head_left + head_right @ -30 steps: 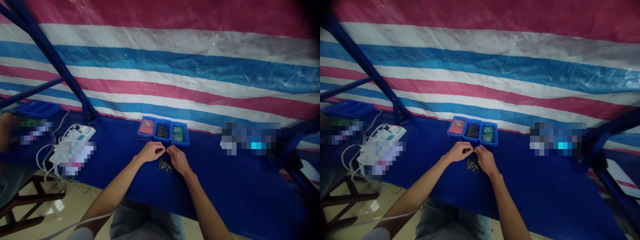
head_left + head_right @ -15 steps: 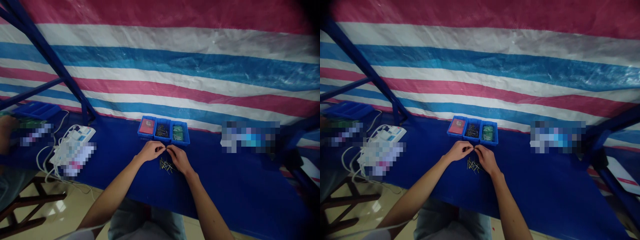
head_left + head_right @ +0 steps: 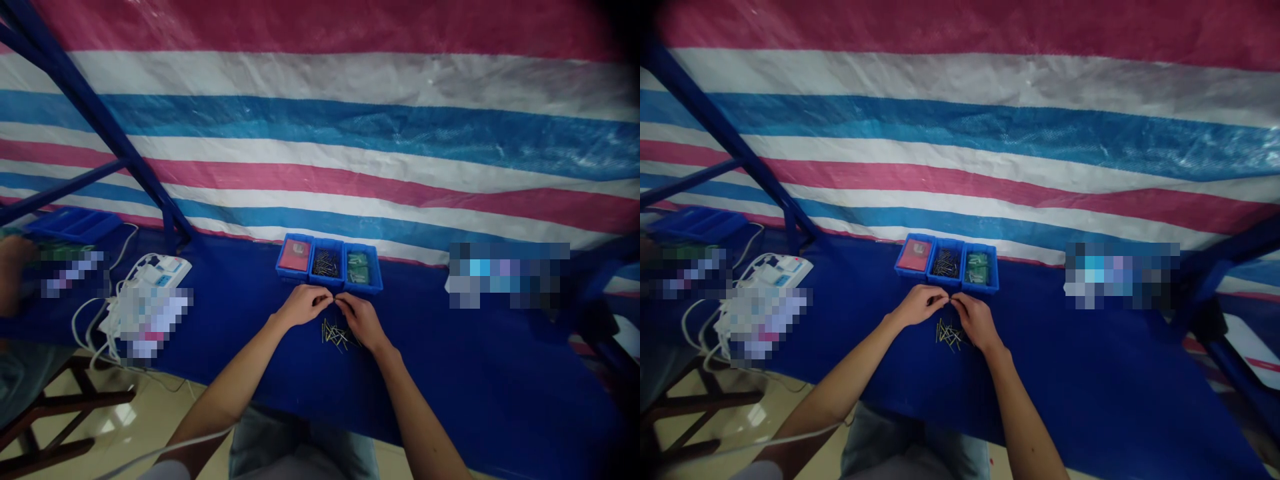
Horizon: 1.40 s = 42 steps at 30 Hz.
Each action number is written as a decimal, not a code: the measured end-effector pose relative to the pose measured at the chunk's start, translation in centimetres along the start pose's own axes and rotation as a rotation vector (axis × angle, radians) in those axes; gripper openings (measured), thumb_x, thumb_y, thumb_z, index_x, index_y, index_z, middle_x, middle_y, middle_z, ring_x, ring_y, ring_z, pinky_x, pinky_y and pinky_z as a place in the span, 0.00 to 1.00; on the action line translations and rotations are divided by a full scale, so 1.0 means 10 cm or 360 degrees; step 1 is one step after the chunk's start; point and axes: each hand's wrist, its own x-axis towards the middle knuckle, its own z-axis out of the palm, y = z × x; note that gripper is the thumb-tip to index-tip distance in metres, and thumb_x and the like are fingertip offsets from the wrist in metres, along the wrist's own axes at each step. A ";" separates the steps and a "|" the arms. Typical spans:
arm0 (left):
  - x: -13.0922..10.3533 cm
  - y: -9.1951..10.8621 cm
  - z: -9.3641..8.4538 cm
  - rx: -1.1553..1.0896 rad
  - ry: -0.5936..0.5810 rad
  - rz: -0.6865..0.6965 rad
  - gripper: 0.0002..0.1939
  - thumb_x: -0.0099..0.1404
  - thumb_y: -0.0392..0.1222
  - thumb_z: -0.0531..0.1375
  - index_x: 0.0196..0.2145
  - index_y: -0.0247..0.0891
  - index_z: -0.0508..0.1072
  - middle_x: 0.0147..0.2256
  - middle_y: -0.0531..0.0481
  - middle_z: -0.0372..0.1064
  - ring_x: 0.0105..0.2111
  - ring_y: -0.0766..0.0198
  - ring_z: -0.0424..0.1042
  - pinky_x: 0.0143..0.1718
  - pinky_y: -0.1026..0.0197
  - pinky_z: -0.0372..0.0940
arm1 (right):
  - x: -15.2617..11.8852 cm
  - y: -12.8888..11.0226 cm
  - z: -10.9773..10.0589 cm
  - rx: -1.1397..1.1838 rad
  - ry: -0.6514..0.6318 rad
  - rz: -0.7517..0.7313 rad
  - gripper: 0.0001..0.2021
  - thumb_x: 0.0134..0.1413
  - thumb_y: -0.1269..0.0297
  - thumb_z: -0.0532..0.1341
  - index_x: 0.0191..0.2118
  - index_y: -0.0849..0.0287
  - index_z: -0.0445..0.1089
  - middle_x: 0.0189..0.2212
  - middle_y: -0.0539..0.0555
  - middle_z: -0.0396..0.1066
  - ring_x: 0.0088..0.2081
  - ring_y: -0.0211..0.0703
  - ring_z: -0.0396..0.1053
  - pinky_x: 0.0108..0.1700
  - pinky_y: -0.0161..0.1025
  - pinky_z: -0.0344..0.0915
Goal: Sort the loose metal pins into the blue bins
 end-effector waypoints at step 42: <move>-0.01 0.01 0.01 0.0026 0.0093 0.0085 0.12 0.72 0.45 0.56 0.39 0.37 0.78 0.30 0.51 0.73 0.26 0.67 0.68 0.31 0.65 0.60 | -0.04 -0.03 0.03 -0.0247 0.0019 0.0000 0.11 0.72 0.62 0.48 0.42 0.55 0.66 0.36 0.54 0.71 0.35 0.44 0.72 0.38 0.37 0.63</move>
